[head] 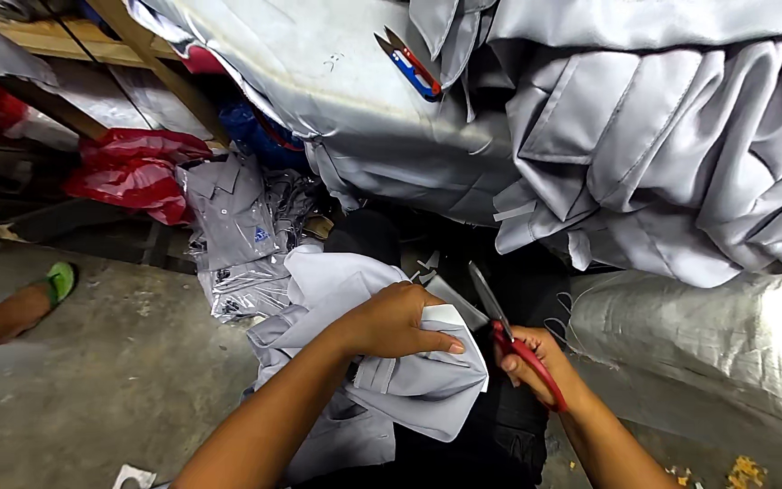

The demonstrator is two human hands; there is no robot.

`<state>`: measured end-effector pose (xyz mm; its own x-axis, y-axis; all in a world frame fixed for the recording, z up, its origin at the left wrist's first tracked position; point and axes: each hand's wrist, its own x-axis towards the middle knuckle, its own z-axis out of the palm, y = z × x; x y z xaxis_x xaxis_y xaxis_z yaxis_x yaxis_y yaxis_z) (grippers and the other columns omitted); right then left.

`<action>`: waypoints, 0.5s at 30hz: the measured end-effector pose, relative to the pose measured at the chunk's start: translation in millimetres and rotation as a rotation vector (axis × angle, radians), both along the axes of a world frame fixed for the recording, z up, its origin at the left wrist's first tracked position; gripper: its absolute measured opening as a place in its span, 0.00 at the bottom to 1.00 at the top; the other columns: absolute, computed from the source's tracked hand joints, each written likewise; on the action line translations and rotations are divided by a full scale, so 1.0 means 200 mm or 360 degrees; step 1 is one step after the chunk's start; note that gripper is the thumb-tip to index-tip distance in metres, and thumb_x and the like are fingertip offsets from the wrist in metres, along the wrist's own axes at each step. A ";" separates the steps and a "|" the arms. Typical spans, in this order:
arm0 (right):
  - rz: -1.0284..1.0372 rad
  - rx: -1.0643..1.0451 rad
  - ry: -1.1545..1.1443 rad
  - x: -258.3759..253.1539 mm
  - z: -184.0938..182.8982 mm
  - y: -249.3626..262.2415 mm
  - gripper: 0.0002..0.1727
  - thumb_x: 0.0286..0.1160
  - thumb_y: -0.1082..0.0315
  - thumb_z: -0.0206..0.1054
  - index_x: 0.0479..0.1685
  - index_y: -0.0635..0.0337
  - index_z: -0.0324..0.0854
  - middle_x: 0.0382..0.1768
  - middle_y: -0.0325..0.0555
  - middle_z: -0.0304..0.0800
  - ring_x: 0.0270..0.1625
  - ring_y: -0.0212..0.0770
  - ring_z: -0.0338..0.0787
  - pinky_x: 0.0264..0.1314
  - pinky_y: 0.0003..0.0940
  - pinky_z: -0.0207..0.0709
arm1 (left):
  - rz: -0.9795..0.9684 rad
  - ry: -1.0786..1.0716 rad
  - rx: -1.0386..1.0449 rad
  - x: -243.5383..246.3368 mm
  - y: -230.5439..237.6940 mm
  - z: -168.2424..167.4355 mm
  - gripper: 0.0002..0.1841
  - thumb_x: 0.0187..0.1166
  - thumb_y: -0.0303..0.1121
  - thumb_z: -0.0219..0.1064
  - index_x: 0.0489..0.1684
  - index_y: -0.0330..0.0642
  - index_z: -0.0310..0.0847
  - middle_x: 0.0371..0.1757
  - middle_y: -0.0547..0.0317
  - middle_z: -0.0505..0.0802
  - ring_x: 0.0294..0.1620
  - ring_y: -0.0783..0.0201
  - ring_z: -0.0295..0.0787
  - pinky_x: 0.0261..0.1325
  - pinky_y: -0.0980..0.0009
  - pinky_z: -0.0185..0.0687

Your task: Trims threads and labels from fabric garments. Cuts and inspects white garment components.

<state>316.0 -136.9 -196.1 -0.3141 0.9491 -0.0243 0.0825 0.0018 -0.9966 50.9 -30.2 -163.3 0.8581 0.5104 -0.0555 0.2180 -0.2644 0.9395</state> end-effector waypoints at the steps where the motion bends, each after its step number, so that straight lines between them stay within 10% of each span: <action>1: -0.0099 0.0050 -0.0052 -0.02 0.03 0.03 0.22 0.74 0.40 0.72 0.31 0.50 0.84 0.20 0.19 0.80 0.19 0.11 0.74 0.21 0.10 0.68 | -0.0023 0.0071 0.0044 0.01 0.00 0.01 0.17 0.76 0.49 0.72 0.30 0.44 0.88 0.21 0.72 0.85 0.25 0.81 0.78 0.32 0.75 0.73; 7: -0.0128 0.0416 -0.0675 -0.23 0.20 0.24 0.13 0.67 0.57 0.73 0.27 0.58 0.86 0.22 0.33 0.86 0.27 0.19 0.81 0.32 0.19 0.73 | -0.0027 0.0443 0.0414 0.06 -0.04 0.05 0.29 0.74 0.60 0.69 0.27 0.37 0.84 0.24 0.53 0.85 0.30 0.54 0.83 0.35 0.50 0.73; 12: -0.0495 0.0653 -0.0581 -0.29 0.21 0.33 0.05 0.61 0.68 0.71 0.28 0.59 0.83 0.20 0.33 0.83 0.23 0.20 0.80 0.26 0.18 0.74 | 0.0467 0.0600 0.0943 -0.19 -0.08 0.05 0.31 0.72 0.68 0.65 0.30 0.46 0.89 0.25 0.60 0.90 0.34 0.58 0.89 0.50 0.50 0.80; 15: -0.0876 0.0682 -0.0219 -0.33 0.18 0.36 0.02 0.65 0.71 0.71 0.31 0.56 0.83 0.19 0.25 0.81 0.20 0.15 0.78 0.22 0.13 0.74 | 0.0873 0.0524 0.0857 -0.28 -0.21 0.05 0.32 0.84 0.64 0.52 0.35 0.45 0.90 0.21 0.60 0.88 0.27 0.59 0.87 0.40 0.51 0.81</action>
